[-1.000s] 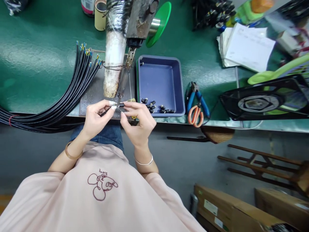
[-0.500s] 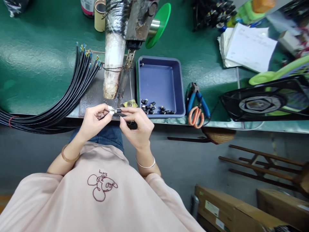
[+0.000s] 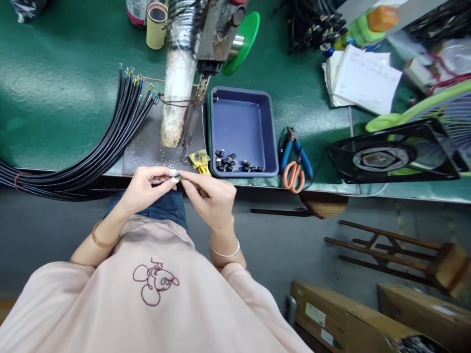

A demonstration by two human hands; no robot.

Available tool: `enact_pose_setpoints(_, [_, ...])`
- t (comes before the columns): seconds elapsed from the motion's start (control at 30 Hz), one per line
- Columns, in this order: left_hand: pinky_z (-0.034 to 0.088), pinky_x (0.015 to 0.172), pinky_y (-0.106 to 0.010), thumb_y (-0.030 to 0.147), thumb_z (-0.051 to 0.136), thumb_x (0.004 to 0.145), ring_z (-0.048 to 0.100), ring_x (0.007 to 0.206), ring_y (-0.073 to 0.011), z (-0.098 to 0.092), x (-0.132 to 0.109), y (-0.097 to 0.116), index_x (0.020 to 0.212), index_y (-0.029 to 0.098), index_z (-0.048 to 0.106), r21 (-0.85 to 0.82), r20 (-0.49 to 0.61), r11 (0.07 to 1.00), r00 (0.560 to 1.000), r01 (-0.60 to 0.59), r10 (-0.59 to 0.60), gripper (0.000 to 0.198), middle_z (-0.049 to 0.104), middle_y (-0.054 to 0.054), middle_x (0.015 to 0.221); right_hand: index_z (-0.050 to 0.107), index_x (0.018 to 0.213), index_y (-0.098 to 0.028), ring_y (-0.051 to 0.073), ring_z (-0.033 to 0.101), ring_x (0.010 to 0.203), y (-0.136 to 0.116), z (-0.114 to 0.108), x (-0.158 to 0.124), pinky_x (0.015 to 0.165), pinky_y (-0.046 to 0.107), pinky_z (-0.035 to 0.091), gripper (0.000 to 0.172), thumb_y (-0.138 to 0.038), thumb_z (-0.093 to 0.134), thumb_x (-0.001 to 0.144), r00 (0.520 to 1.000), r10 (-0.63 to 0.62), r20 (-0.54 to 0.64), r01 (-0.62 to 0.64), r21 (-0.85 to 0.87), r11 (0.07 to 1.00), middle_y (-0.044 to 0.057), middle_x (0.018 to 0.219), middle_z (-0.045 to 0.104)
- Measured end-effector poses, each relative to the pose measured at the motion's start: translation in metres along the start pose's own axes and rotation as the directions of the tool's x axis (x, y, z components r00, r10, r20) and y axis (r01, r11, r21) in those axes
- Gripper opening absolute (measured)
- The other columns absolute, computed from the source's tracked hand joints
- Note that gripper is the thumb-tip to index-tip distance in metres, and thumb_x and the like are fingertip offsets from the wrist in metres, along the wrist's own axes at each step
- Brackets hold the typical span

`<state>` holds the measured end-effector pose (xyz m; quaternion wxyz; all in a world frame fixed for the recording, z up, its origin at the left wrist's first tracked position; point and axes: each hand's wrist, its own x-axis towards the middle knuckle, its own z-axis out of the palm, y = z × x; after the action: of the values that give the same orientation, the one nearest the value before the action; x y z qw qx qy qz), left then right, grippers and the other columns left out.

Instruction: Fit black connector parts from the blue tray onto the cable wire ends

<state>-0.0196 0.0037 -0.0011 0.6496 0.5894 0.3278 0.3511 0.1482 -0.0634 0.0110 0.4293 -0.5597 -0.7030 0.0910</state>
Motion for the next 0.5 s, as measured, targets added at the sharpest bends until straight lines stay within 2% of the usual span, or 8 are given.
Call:
enact_pose_setpoints(0.1, [0.059, 0.066, -0.022, 0.022, 0.073, 0.079, 0.071, 0.068, -0.0143, 0.002, -0.003, -0.004, 0.078, 0.014, 0.076, 0.089, -0.015, 0.995, 0.999, -0.048, 0.05, 0.009, 0.077, -0.006, 0.078, 0.078, 0.101, -0.023, 0.011, 0.059, 0.054, 0.003, 0.003, 0.002, 0.057, 0.024, 0.047, 0.022, -0.026, 0.056, 0.1, 0.993, -0.116, 0.023, 0.119, -0.14, 0.983, -0.001, 0.063, 0.069])
enact_pose_setpoints(0.17, [0.057, 0.06, -0.02, 0.023, 0.073, 0.08, 0.068, 0.064, -0.0127, 0.002, -0.003, -0.004, 0.077, 0.014, 0.076, 0.121, -0.027, 0.991, 0.998, -0.061, 0.064, 0.01, 0.076, -0.005, 0.075, 0.079, 0.1, -0.022, 0.01, 0.053, 0.05, 0.006, 0.004, 0.001, 0.054, 0.025, 0.043, 0.022, -0.027, 0.057, 0.1, 0.979, -0.201, 0.027, 0.201, -0.226, 0.953, -0.002, 0.059, 0.065])
enact_pose_setpoints(0.3, [0.043, 0.041, -0.018, 0.032, 0.074, 0.083, 0.052, 0.044, -0.0067, 0.0, -0.003, 0.0, 0.081, 0.013, 0.073, -0.032, -0.042, 0.999, 0.999, 0.008, -0.009, 0.02, 0.071, -0.003, 0.064, 0.079, 0.103, -0.025, 0.01, 0.045, 0.047, 0.009, 0.003, -0.004, 0.051, 0.027, 0.036, 0.021, -0.028, 0.059, 0.1, 0.961, -0.276, 0.026, 0.27, -0.321, 0.908, -0.004, 0.052, 0.058])
enact_pose_setpoints(0.4, [0.039, 0.04, -0.017, 0.035, 0.077, 0.082, 0.047, 0.042, -0.0052, -0.003, -0.002, 0.004, 0.078, 0.013, 0.071, -0.088, -0.012, 0.995, 0.999, 0.05, -0.051, 0.023, 0.069, -0.003, 0.063, 0.077, 0.11, -0.025, 0.01, 0.044, 0.046, 0.005, 0.002, -0.006, 0.051, 0.027, 0.037, 0.021, -0.023, 0.059, 0.098, 0.975, -0.211, -0.075, 0.187, -0.249, 0.95, -0.004, 0.055, 0.059])
enact_pose_setpoints(0.5, [0.04, 0.042, -0.018, 0.034, 0.078, 0.081, 0.048, 0.044, -0.0053, -0.002, -0.003, 0.006, 0.072, 0.013, 0.07, -0.083, -0.007, 0.996, 0.999, 0.046, -0.046, 0.024, 0.068, -0.002, 0.061, 0.075, 0.113, -0.025, 0.009, 0.039, 0.043, 0.0, 0.001, -0.005, 0.048, 0.026, 0.037, 0.022, -0.023, 0.061, 0.096, 0.977, 0.009, -0.213, -0.028, -0.083, 0.996, -0.006, 0.057, 0.059])
